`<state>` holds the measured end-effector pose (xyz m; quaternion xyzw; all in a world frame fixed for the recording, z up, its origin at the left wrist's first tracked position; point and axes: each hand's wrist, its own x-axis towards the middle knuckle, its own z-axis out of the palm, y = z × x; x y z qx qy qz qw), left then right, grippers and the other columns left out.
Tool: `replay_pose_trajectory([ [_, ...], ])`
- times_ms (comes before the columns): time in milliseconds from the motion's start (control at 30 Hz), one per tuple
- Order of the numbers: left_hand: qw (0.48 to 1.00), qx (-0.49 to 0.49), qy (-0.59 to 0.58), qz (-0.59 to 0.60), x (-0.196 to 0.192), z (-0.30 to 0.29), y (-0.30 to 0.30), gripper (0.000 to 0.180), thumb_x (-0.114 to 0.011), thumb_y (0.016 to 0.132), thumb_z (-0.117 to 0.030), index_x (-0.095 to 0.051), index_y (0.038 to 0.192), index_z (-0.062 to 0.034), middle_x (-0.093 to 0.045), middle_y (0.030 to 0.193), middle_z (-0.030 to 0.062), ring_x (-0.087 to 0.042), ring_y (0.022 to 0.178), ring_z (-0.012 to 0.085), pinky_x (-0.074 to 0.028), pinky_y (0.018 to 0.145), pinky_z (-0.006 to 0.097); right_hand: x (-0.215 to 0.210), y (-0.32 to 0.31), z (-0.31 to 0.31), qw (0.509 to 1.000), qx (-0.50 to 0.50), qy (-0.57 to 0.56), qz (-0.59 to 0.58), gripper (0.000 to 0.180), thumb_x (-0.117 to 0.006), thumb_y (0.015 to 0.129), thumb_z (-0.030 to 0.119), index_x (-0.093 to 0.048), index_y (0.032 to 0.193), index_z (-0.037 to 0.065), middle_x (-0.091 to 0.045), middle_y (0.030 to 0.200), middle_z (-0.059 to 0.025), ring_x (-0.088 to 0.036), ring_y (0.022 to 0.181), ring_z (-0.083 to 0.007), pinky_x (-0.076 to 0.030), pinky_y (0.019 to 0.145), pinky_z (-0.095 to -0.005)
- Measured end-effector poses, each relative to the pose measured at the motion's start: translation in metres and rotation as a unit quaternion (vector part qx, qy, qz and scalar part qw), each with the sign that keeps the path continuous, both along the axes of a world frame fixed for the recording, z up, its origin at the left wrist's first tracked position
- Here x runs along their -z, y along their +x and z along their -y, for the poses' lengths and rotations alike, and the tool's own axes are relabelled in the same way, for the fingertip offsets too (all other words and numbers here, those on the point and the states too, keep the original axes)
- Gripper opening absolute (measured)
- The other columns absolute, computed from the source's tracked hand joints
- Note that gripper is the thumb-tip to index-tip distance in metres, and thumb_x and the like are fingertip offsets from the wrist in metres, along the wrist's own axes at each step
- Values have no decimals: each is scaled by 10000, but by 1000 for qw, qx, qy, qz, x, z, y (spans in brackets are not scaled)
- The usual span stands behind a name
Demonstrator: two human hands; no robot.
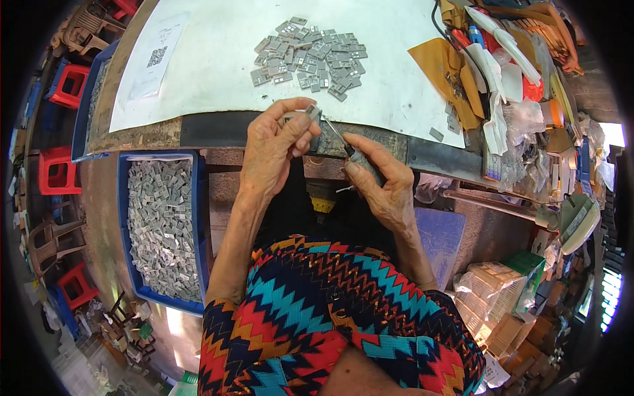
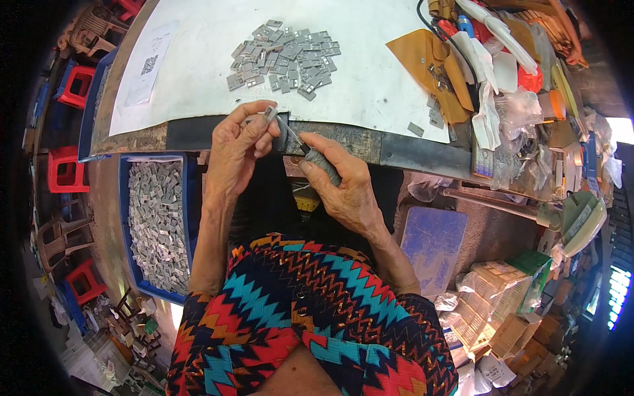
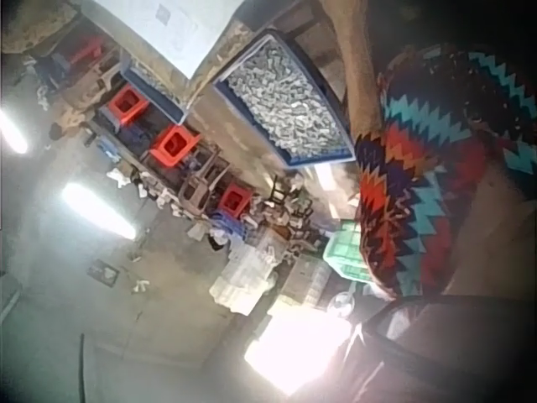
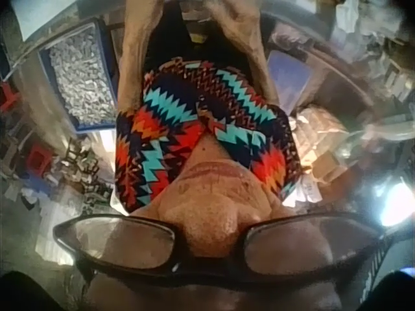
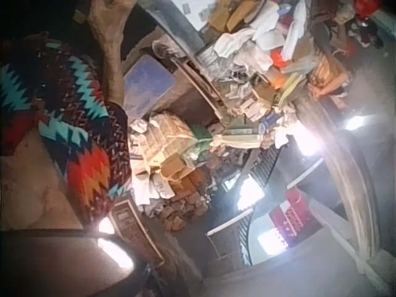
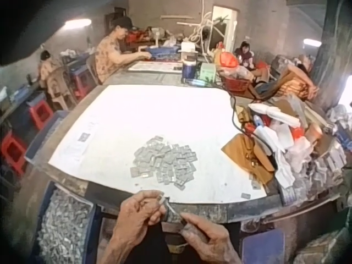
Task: Manipulating and assembling small metal components using a handheld pick tool on a workbench.
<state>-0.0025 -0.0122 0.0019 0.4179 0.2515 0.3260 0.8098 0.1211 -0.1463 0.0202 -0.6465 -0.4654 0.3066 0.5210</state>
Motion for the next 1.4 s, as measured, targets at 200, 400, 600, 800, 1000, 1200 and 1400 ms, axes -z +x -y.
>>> replay_pose_trajectory([
  [200,1000,0,-25,8,1,12,-9,230,-554,867,-84,-518,1039,63,-589,754,70,-440,566,37,-352,485,154,0,-6,-1,999,-24,14,38,323,-583,815,45,-555,1135,10,-602,1030,-94,-566,862,-129,-444,760,-240],
  [400,999,-16,37,-25,5,14,-15,206,-572,860,-109,-542,1008,31,-590,744,39,-434,572,25,-323,485,137,2,-11,-4,998,-40,13,52,325,-574,813,38,-552,1137,8,-600,1065,-132,-564,1007,-191,-410,870,-272],
  [600,991,-22,102,-80,3,15,-19,175,-565,860,-102,-548,986,18,-584,751,25,-472,622,24,-375,523,157,2,-14,-7,995,-53,29,78,339,-586,794,17,-533,1128,-17,-598,1022,-167,-602,921,-244,-459,788,-297],
  [800,936,-78,271,-213,-3,20,-17,121,-547,853,-63,-540,943,16,-580,776,49,-534,688,97,-438,594,234,8,-18,-6,995,-39,37,90,332,-590,794,24,-535,1118,-19,-600,1009,-170,-605,908,-250,-461,779,-298],
  [1000,819,-136,498,-248,2,23,-14,106,-515,818,30,-515,923,24,-534,797,168,-580,692,285,-452,595,307,15,-21,-7,981,-35,90,169,379,-595,764,2,-519,1135,-19,-586,903,-169,-605,758,-281,-480,647,-317],
  [1200,788,-162,554,-216,10,23,-15,168,-536,760,102,-498,904,23,-521,779,162,-571,668,315,-451,566,333,16,-34,-6,947,0,85,308,402,-606,746,-18,-519,1138,-13,-549,766,-132,-570,620,-246,-453,511,-308],
  [1400,807,-162,532,-202,13,28,-17,136,-536,762,92,-483,868,26,-498,734,142,-560,636,296,-435,539,323,11,-32,-2,986,-27,92,137,323,-589,776,-24,-566,1098,-11,-579,764,-139,-574,623,-208,-455,538,-280],
])
